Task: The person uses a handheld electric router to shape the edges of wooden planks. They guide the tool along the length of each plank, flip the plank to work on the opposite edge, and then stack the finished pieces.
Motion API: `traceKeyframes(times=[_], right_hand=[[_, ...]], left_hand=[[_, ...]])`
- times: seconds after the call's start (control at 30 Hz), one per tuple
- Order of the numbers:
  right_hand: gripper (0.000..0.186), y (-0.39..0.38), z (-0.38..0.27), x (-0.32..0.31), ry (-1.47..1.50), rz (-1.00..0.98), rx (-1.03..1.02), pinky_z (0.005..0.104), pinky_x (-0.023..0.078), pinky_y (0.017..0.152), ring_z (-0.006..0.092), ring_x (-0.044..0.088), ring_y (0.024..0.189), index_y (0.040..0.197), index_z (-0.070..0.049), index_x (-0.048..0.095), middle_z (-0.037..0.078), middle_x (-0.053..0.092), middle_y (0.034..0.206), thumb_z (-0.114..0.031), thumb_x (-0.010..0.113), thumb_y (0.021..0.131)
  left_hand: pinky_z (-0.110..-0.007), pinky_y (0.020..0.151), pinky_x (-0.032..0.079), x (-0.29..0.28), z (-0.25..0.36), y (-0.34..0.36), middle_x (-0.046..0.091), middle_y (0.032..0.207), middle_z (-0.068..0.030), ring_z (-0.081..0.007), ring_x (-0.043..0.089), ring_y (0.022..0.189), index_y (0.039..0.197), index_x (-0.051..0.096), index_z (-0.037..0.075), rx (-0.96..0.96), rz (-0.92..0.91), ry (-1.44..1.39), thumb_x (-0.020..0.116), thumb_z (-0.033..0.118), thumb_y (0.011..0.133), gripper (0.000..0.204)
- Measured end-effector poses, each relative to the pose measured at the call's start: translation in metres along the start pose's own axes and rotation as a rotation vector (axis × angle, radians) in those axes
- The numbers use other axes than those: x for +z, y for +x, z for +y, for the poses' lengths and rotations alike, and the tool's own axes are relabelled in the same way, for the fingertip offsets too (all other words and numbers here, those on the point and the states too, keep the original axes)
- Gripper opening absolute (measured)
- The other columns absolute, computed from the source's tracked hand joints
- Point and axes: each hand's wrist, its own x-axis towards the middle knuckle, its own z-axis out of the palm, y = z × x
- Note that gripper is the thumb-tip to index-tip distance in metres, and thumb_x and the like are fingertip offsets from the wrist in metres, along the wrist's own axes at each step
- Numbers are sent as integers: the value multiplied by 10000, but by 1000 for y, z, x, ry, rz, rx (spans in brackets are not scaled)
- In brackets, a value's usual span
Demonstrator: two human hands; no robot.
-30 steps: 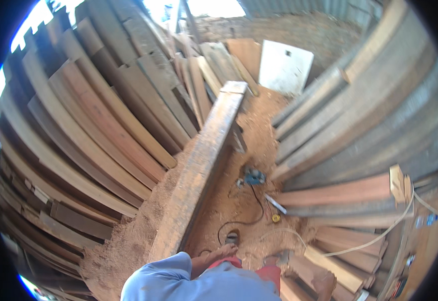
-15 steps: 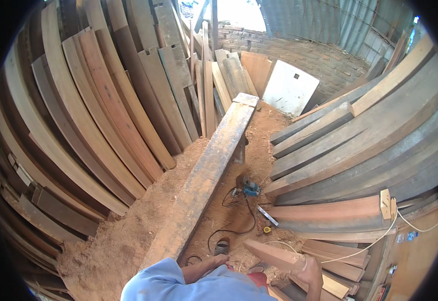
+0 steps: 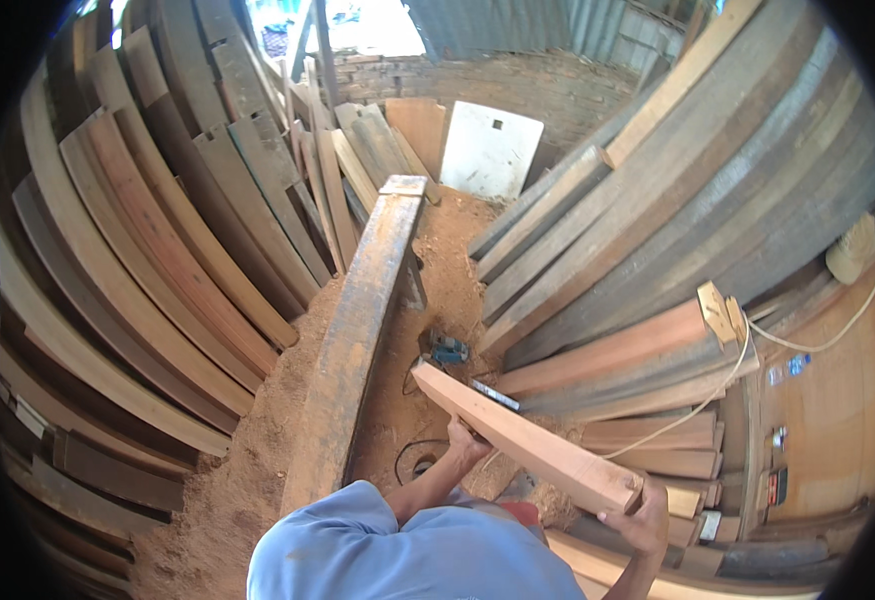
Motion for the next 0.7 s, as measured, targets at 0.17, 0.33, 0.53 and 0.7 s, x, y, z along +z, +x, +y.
traceKeyframes(times=[0.17,0.33,0.53,0.7], right_hand=[[695,4,82,13,373,75,33,355,525,932,204,658,1007,1273,71,587,104,681,1125,-153,758,637],[612,27,171,79,969,149,289,461,538,1012,300,659,1153,1376,44,516,172,654,1250,-161,702,830],[556,69,205,182,1131,-105,497,472,555,974,315,659,1157,1382,-3,537,154,669,1260,-225,680,892],[543,81,221,237,1113,-223,553,446,568,938,296,672,1115,1375,-15,533,130,666,1248,-238,680,901]], left_hand=[[-624,1151,368,-16,40,-1,548,1478,-123,-364,486,1384,1501,455,144,139,-46,28,414,663,1018,710],[-490,923,559,-25,117,15,725,1161,-100,-293,699,1024,1304,608,48,318,-44,333,634,409,1011,466],[-411,788,517,-48,183,-6,565,867,-16,-193,571,810,966,604,122,346,130,373,658,380,986,265],[-475,985,486,-126,168,-53,544,1351,-177,-326,551,1188,1483,367,100,158,253,433,712,586,883,846]])
